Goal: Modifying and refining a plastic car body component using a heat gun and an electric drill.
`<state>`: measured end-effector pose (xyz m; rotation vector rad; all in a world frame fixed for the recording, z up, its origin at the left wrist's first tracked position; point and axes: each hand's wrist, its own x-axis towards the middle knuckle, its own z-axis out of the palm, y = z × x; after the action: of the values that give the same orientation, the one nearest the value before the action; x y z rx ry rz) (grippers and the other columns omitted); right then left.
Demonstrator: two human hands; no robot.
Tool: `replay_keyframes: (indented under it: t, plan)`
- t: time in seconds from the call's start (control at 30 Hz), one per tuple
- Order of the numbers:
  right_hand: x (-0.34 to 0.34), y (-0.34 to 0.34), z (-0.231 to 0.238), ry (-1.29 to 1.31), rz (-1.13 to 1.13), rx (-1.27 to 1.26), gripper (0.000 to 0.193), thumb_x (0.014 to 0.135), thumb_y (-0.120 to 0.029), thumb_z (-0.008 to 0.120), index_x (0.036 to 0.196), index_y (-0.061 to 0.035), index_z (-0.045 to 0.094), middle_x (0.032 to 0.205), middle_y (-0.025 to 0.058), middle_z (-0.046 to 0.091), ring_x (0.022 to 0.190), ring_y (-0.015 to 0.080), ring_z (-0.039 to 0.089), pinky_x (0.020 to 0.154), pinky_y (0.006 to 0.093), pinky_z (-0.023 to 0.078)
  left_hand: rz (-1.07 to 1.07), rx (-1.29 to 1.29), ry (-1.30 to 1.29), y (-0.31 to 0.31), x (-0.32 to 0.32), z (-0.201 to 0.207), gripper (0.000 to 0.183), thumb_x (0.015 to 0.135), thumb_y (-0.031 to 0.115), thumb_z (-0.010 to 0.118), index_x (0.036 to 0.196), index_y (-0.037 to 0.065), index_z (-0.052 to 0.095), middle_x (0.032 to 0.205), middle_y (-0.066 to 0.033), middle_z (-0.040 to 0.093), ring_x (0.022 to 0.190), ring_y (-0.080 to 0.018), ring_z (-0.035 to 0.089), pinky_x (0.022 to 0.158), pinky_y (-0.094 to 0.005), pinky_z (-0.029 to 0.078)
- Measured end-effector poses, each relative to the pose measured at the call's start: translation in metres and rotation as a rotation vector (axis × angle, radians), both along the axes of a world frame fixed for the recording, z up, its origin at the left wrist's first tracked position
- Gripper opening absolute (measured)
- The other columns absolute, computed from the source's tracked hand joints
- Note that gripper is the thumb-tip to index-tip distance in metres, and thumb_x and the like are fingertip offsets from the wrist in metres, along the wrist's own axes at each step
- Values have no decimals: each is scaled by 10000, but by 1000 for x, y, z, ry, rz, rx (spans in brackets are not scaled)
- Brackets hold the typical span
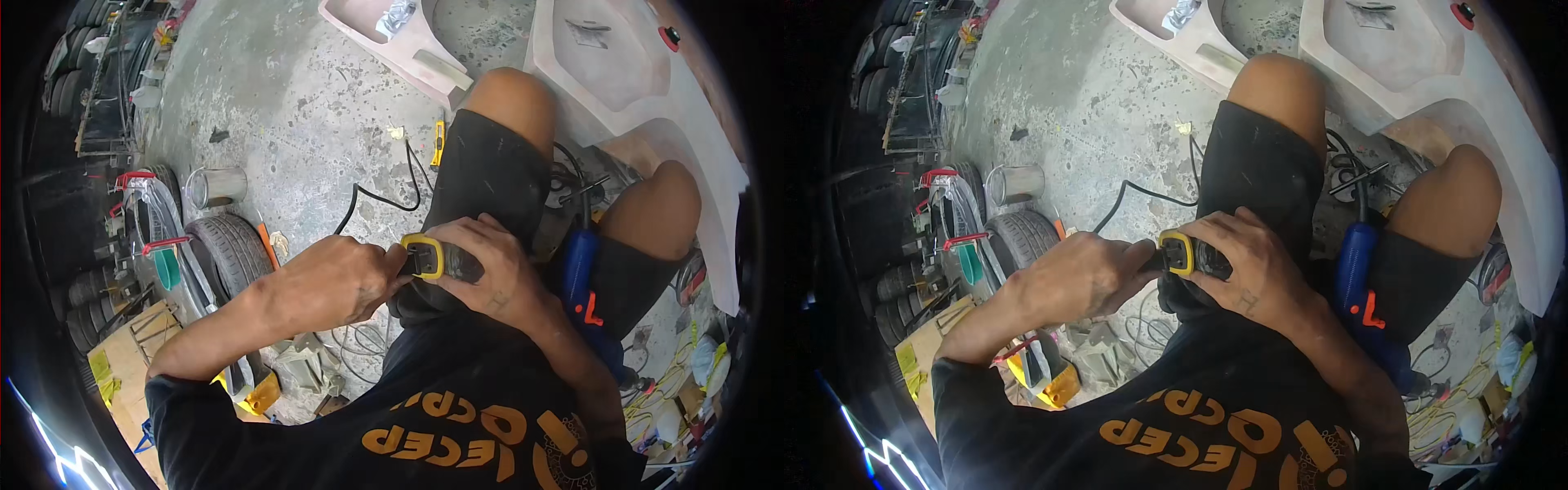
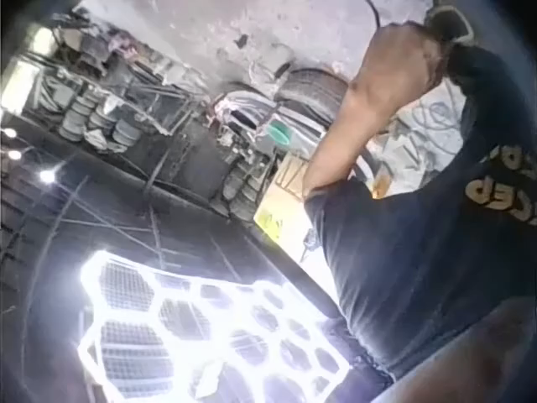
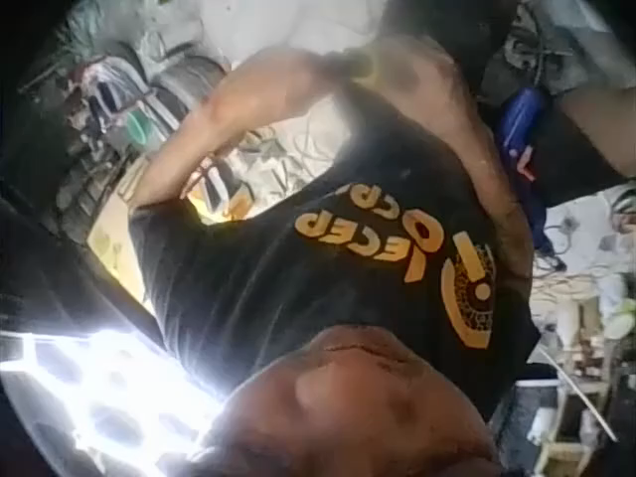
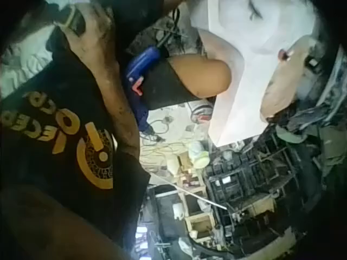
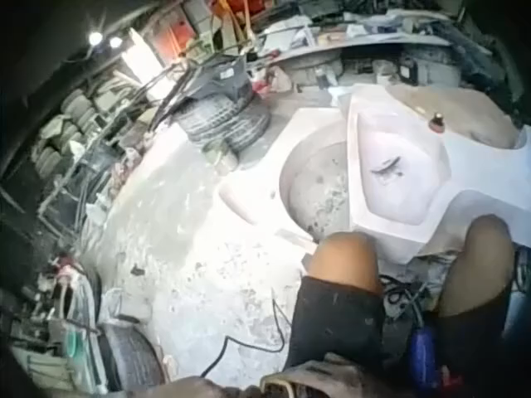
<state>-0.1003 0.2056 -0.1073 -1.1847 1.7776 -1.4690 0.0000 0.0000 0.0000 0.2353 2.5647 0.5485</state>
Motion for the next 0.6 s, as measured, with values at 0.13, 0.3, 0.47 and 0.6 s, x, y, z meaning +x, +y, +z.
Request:
replay_keyframes:
  t: [0.13,0.3,0.47,0.6]
  plan:
    - [2,0,-1,59,46,20,410,795,-90,788,1186,-67,666,1082,138,680,979,338,645,914,428,500,-23,97,-43,-5,0,-6,275,991,249,665,929,-10,600,562,-185,568,540,-419,616,489,-487,470]
    - [3,-1,-2,73,25,4,406,792,-85,788,1174,-47,655,1071,144,677,982,346,645,911,437,506,-1,57,-65,-1,-5,1,276,984,256,676,951,-8,602,559,-182,562,542,-423,608,485,-484,457]
    - [-7,3,6,-225,15,-41,399,785,-50,806,1141,-22,630,1047,142,660,1059,336,660,930,417,513,-16,40,-78,-4,-20,14,305,972,271,698,974,-15,591,556,-186,554,536,-427,597,489,-487,432]
    - [-13,4,1,-245,66,-29,392,789,-32,804,1135,-18,621,1050,136,645,1066,320,661,928,401,510,125,152,-41,-8,-13,5,305,966,255,708,969,-24,586,554,-193,550,537,-436,589,493,-482,414]
